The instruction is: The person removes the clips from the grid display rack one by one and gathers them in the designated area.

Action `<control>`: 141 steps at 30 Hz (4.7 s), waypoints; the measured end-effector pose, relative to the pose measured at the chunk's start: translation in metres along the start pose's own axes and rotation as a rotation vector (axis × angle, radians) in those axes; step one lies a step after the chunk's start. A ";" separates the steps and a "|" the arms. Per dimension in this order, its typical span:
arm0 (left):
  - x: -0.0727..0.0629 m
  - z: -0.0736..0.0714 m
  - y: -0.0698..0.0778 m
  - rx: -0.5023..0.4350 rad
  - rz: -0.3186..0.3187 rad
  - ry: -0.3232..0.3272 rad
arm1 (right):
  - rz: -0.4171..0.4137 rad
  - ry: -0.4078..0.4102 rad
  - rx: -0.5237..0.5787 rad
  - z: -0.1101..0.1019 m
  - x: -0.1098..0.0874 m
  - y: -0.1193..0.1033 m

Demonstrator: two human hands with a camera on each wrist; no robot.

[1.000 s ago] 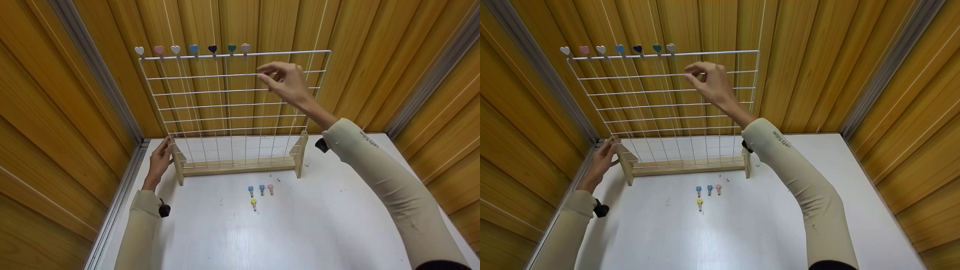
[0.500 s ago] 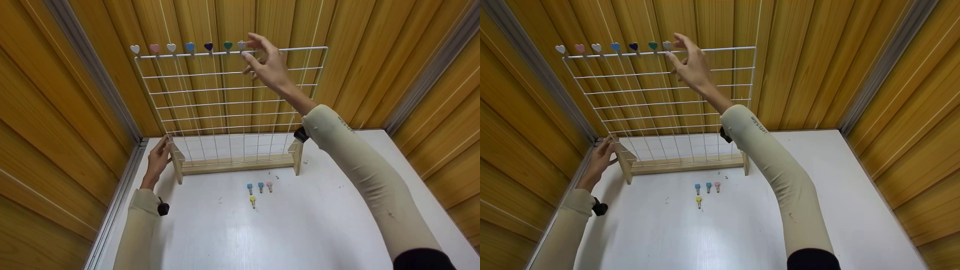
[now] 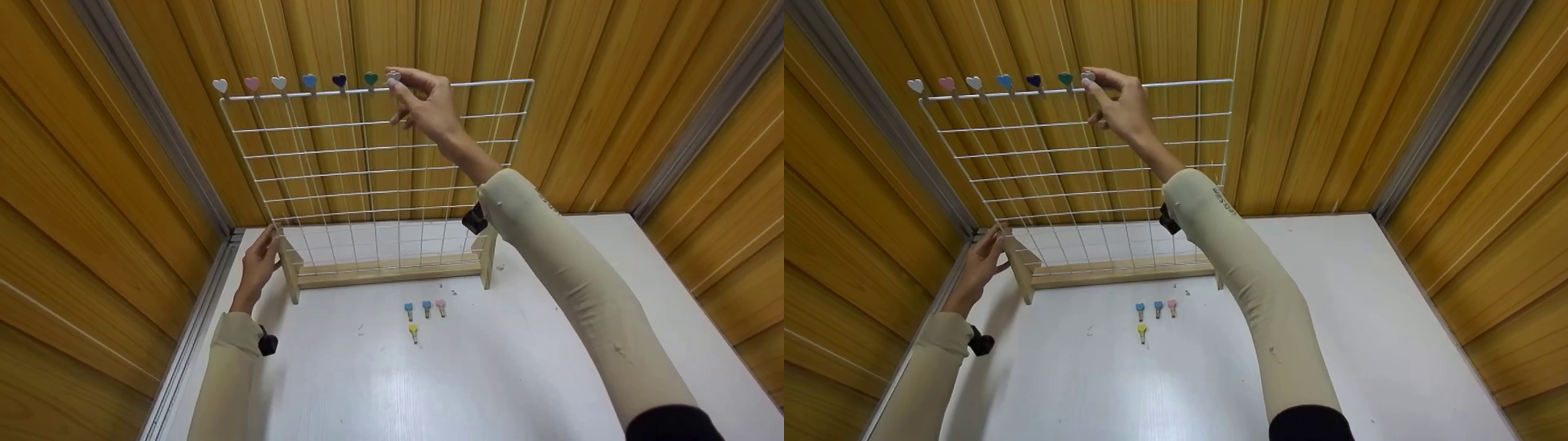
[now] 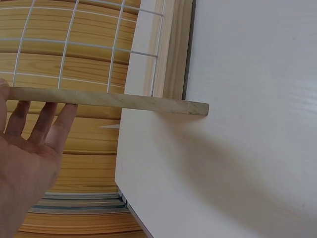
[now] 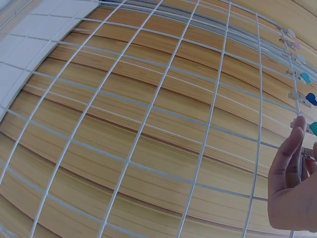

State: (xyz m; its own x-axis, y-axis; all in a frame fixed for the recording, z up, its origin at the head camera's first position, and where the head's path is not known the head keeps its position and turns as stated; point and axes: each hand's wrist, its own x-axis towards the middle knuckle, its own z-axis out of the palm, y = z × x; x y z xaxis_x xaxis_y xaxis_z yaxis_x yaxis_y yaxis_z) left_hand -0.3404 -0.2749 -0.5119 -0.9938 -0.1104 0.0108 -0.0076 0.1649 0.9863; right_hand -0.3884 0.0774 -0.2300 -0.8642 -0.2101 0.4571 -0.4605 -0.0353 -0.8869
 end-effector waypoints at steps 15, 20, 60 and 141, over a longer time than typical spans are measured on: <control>-0.006 0.003 0.000 0.006 0.008 -0.025 | -0.080 0.144 0.145 0.002 -0.005 0.006; -0.008 0.003 0.001 0.024 0.043 -0.028 | -0.064 0.161 0.178 0.004 -0.006 0.005; -0.003 0.005 0.002 0.014 0.050 -0.038 | -0.094 0.143 0.115 -0.038 -0.053 0.034; -0.003 0.006 0.004 -0.014 0.045 -0.029 | 0.500 -0.473 -0.214 -0.062 -0.234 0.216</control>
State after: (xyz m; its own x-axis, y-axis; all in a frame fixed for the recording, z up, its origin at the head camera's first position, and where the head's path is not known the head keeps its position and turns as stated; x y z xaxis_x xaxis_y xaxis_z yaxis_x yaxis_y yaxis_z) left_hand -0.3383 -0.2676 -0.5094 -0.9960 -0.0742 0.0505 0.0384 0.1556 0.9871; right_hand -0.2985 0.1793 -0.5247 -0.8241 -0.5535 -0.1207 -0.1045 0.3581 -0.9278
